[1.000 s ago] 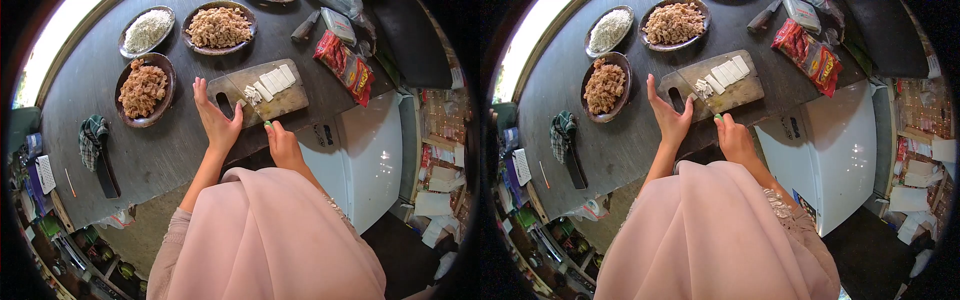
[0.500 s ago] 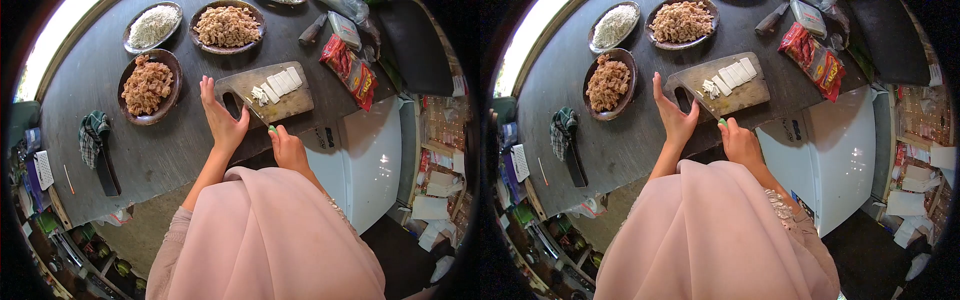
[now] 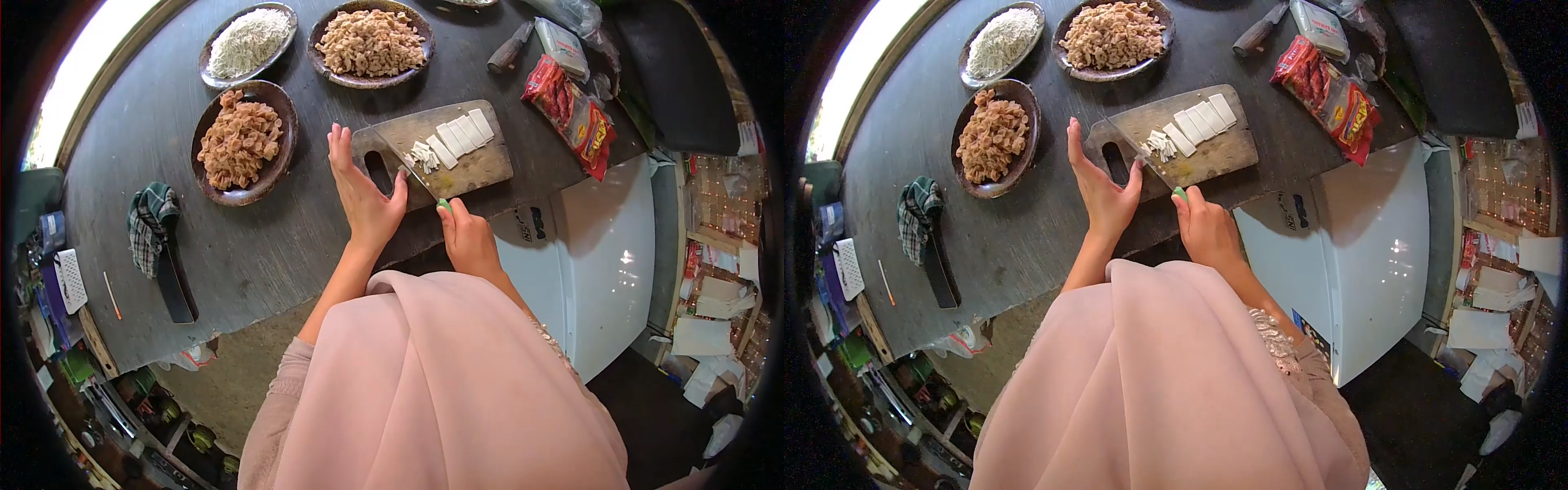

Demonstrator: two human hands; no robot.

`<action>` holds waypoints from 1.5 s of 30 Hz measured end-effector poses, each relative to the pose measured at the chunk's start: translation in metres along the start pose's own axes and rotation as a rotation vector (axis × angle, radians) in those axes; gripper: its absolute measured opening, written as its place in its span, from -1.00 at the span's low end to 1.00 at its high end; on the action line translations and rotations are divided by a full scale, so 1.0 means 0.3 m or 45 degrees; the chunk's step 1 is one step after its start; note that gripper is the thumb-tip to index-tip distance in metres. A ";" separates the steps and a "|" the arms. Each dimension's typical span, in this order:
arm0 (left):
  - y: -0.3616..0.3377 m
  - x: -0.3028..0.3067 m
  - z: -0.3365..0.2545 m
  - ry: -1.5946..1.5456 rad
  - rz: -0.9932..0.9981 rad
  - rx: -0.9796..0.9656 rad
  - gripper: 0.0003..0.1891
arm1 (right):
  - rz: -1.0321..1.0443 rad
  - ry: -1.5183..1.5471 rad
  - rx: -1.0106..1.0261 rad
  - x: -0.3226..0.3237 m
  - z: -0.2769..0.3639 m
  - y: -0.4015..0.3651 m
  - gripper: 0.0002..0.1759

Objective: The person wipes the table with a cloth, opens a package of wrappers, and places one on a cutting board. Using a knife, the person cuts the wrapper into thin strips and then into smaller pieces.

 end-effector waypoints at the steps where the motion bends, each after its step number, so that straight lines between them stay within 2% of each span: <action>1: 0.004 0.000 0.000 -0.004 -0.009 -0.009 0.08 | -0.008 0.018 -0.016 0.009 0.000 0.004 -0.68; 16: 0.003 0.002 -0.004 0.026 0.027 -0.013 0.10 | 0.043 0.101 0.107 0.014 -0.001 -0.015 -0.63; 32: 0.003 0.000 -0.006 0.011 0.005 0.000 0.09 | 0.103 0.100 0.044 0.008 -0.008 -0.001 -0.61; 38: 0.002 -0.003 -0.006 0.065 0.024 0.013 0.14 | 0.106 0.277 0.118 0.026 0.004 0.019 -0.58; 41: 0.002 0.003 -0.008 0.047 0.002 0.006 0.10 | 0.162 0.397 0.130 0.011 -0.047 -0.009 -0.55; 43: 0.005 0.000 -0.013 0.135 0.029 0.053 -0.03 | 0.177 0.610 0.085 0.010 -0.106 -0.029 -0.53; 44: 0.010 0.001 -0.027 0.137 0.025 0.052 -0.03 | 0.177 0.609 0.089 0.034 -0.108 -0.039 -0.53; 45: 0.016 -0.003 -0.039 0.213 0.062 0.083 -0.21 | 0.190 0.698 0.038 0.058 -0.112 -0.051 -0.52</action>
Point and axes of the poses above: each hand's wrist, its own y-axis towards the middle knuckle, its own x-axis out of the back of the hand, z = x × y, the point moved 8 cm from there along y, towards the middle knuckle, and after that the axes turned 13 degrees about z, right-handed, at the moved point
